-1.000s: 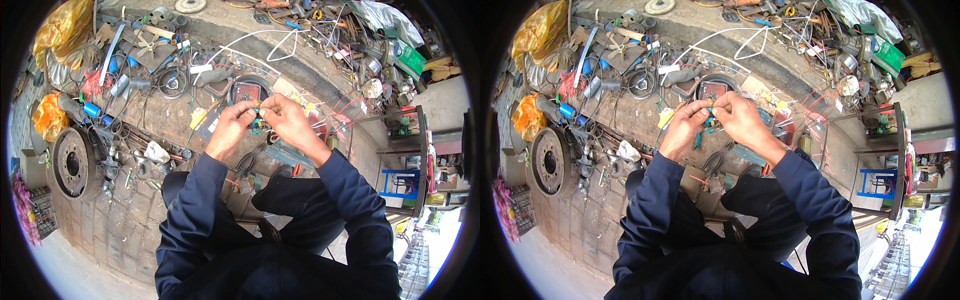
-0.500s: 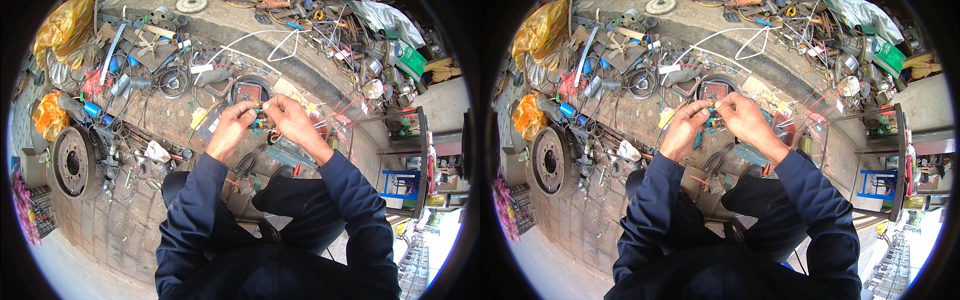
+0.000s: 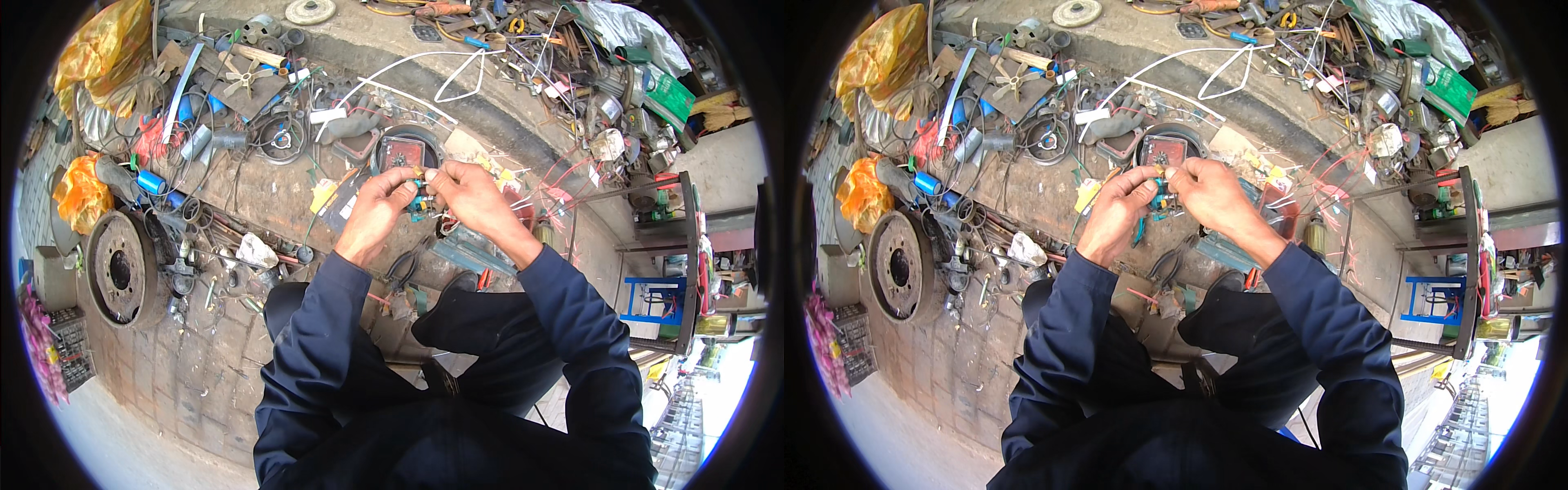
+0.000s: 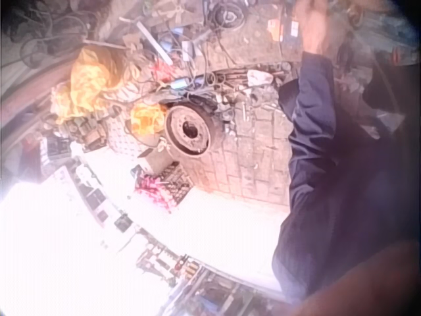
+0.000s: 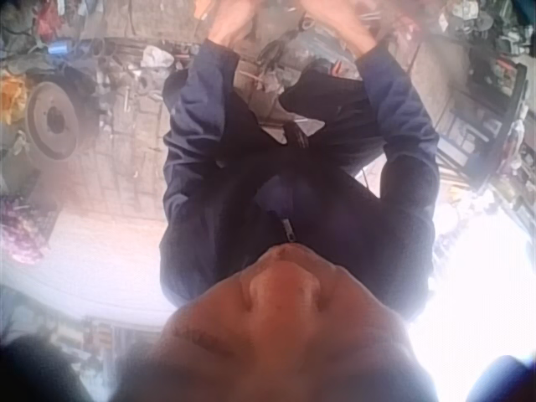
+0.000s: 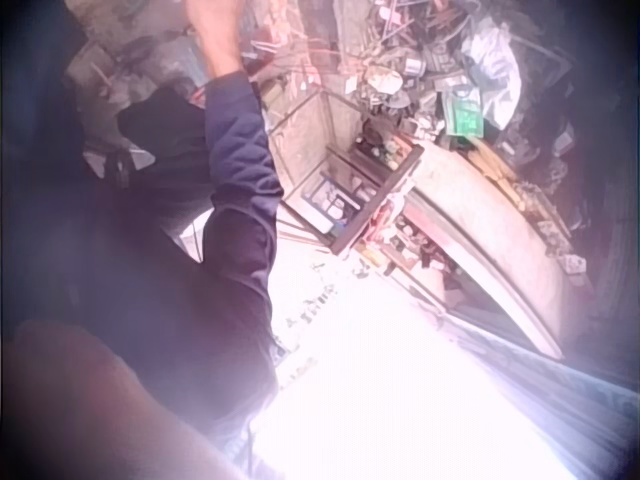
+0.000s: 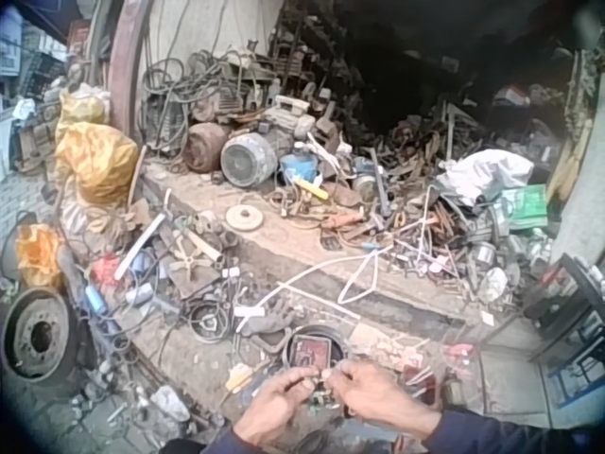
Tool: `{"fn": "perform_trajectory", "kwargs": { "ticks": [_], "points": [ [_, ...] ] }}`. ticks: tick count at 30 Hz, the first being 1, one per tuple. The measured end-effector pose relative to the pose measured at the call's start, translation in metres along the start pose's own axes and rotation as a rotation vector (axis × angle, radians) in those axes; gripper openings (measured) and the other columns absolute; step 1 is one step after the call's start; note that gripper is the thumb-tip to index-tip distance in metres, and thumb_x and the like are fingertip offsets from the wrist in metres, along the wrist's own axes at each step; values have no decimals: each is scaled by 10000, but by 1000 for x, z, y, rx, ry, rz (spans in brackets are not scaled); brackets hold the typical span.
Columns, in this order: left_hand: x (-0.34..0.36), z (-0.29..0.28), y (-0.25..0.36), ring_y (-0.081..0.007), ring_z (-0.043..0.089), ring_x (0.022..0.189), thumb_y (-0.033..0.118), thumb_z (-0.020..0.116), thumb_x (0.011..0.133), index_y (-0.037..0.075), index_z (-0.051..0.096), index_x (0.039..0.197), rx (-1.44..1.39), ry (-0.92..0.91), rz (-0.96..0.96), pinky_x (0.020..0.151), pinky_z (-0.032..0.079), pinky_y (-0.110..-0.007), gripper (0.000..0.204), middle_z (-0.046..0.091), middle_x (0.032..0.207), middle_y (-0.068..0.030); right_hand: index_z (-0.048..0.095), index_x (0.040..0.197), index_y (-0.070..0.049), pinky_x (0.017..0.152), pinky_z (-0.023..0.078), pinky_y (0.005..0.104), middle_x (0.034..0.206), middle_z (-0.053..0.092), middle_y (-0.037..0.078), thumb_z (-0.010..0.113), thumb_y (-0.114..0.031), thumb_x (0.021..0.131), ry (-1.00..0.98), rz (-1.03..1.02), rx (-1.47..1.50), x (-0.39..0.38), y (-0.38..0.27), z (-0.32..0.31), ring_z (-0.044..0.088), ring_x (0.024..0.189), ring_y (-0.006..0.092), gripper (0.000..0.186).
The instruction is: The person sits on the floor and works on a small electronic component, using pliers to strip and adjust wires. They manipulate the component with both hands, occasionally picking up and setting down tools.
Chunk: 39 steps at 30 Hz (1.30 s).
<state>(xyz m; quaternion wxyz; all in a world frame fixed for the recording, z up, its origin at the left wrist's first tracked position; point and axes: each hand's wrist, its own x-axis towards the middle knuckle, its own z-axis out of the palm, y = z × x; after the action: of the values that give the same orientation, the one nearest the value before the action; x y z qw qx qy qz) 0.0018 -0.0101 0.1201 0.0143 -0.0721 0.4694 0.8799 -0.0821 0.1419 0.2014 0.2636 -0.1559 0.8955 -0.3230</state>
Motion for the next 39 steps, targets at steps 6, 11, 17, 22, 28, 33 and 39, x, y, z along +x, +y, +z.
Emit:
{"fn": "perform_trajectory", "kwargs": {
  "ticks": [6,11,17,22,28,33,39],
  "points": [
    [-1,1,1,-122,601,1024,53,540,1017,-23,654,1240,-36,11,-12,915,474,-283,262,676,1119,-38,667,1014,-10,639,486,270,849,670,17,668,-186,996,75,-173,110,-3,1,8,587,736,80,177],
    [-2,0,0,-120,600,1031,56,541,1019,-16,657,1239,-39,7,-15,915,475,-283,259,675,1124,-36,671,1010,-1,644,484,272,843,668,20,667,-212,998,50,-144,146,0,3,4,581,744,74,211],
    [0,0,-2,-118,596,1022,53,542,1018,-11,660,1238,-63,0,-21,901,474,-282,258,673,1128,-31,677,996,7,646,483,289,816,660,21,655,-237,999,65,-136,62,-3,0,2,574,738,80,245],
    [1,0,-3,-115,594,1019,52,544,1016,-11,660,1240,-34,13,-34,905,469,-277,260,672,1128,-29,685,961,1,645,475,313,791,648,28,646,-247,998,72,-125,-13,-1,-2,2,565,723,99,254],
    [1,0,-4,-104,590,1018,60,544,1023,-10,657,1239,-62,-26,-3,900,465,-265,254,669,1135,-33,688,895,-5,602,457,328,688,611,39,603,-288,1019,55,-101,-155,3,0,2,544,662,110,321],
    [-1,1,0,-143,624,1069,68,530,1035,0,635,1256,-135,-24,-31,931,520,-315,254,669,1149,-53,686,902,-7,595,460,306,681,607,31,588,-277,1032,54,-106,-19,4,4,1,543,660,92,315],
    [0,0,2,-181,641,1098,81,528,1045,15,620,1269,-284,-60,-42,950,549,-367,251,651,1195,-72,690,1001,-2,690,509,348,829,694,89,637,-229,987,64,-201,78,-2,-2,-8,623,765,146,234]
  ]
}}
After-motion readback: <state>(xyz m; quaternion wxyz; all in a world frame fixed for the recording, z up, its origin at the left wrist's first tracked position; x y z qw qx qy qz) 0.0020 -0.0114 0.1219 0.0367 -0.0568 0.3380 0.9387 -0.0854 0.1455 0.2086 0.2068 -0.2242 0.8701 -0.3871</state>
